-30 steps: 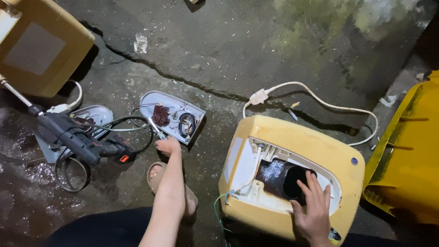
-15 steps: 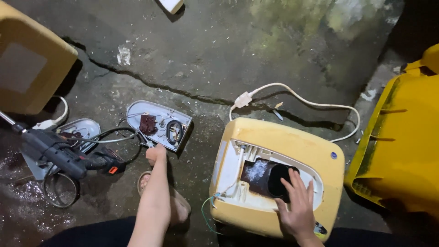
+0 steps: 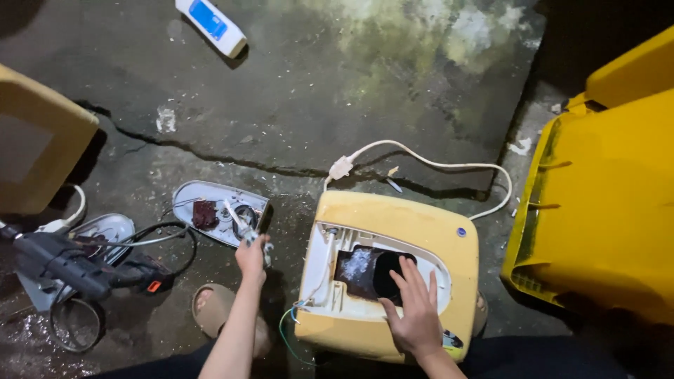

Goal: The person uses a heat gun to apply heat to the interior of a yellow appliance, then flips the device to inspect the back and handle the power cord. They also pick up a wrench from the floor and continue working on the appliance's internal components.

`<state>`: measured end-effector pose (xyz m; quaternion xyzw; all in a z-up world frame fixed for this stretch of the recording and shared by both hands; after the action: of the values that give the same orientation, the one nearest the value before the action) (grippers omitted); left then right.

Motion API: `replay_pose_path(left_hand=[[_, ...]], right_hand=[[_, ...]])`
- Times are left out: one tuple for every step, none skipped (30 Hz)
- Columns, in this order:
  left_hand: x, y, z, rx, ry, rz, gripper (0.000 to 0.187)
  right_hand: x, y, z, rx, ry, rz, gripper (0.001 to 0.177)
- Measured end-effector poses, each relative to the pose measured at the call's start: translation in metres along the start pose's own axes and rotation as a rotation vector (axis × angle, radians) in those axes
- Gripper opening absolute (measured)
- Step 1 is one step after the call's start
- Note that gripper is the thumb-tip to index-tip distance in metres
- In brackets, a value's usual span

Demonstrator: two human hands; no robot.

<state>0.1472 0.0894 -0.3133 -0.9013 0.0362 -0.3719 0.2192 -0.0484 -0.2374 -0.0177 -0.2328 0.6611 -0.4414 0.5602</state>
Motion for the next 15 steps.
replay_pose_path(left_hand=[[0.011,0.013,-0.001,-0.097,0.039,-0.045,0.032],[0.022,0.025,-0.003,-0.194,0.076,-0.090,0.036],[0.024,0.034,0.004,-0.195,0.075,-0.085,0.036],[0.026,0.046,0.010,-0.241,0.077,-0.006,0.031],[0.030,0.060,0.017,-0.287,0.079,0.070,0.027],[0.029,0.072,0.030,-0.286,0.079,0.070,0.027],[0.030,0.087,0.043,-0.294,0.106,0.118,0.028],[0.031,0.102,0.055,-0.302,0.133,0.166,0.030],[0.047,0.112,0.059,-0.303,0.134,0.166,0.030],[0.062,0.125,0.063,-0.335,0.131,0.134,0.029],[0.078,0.141,0.065,-0.370,0.127,0.099,0.028],[0.114,0.143,0.052,-0.374,0.128,0.098,0.028],[0.154,0.150,0.034,-0.459,0.183,0.050,0.031],[0.194,0.157,0.016,-0.544,0.237,0.000,0.034],[0.203,0.168,0.023,-0.550,0.233,0.006,0.034]], right_hand=[[-0.002,-0.001,0.000,0.006,-0.015,-0.002,0.053],[-0.003,-0.001,0.000,0.011,-0.030,-0.003,0.054],[-0.003,-0.001,0.000,0.010,-0.026,-0.001,0.054],[-0.003,-0.002,-0.001,0.013,-0.025,0.003,0.054],[-0.003,-0.003,0.001,0.016,-0.027,0.005,0.054],[-0.004,-0.003,0.002,0.016,-0.027,0.005,0.054],[-0.003,-0.003,0.002,0.010,-0.020,0.017,0.055],[-0.003,-0.003,0.003,0.005,-0.013,0.028,0.056],[-0.002,-0.002,0.002,0.006,-0.012,0.027,0.056],[-0.001,-0.002,0.002,0.009,-0.013,0.033,0.055],[0.000,-0.002,0.002,0.012,-0.013,0.034,0.055],[0.002,-0.002,0.003,0.014,-0.011,0.031,0.055],[0.003,-0.001,0.002,0.009,-0.013,0.032,0.054],[0.004,0.000,0.001,0.004,-0.015,0.034,0.053],[0.005,0.000,0.000,0.003,-0.006,0.033,0.053]])
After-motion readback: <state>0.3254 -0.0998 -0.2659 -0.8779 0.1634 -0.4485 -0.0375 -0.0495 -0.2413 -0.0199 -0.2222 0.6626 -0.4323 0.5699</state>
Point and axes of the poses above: each hand's wrist, its own z-axis towards the middle knuckle, its own y-axis out of the palm, x = y × z, the point moved 9 cm from there along z, towards the middle knuckle, and after that the axes turned 8 degrees about z, right-handed, at the moved point
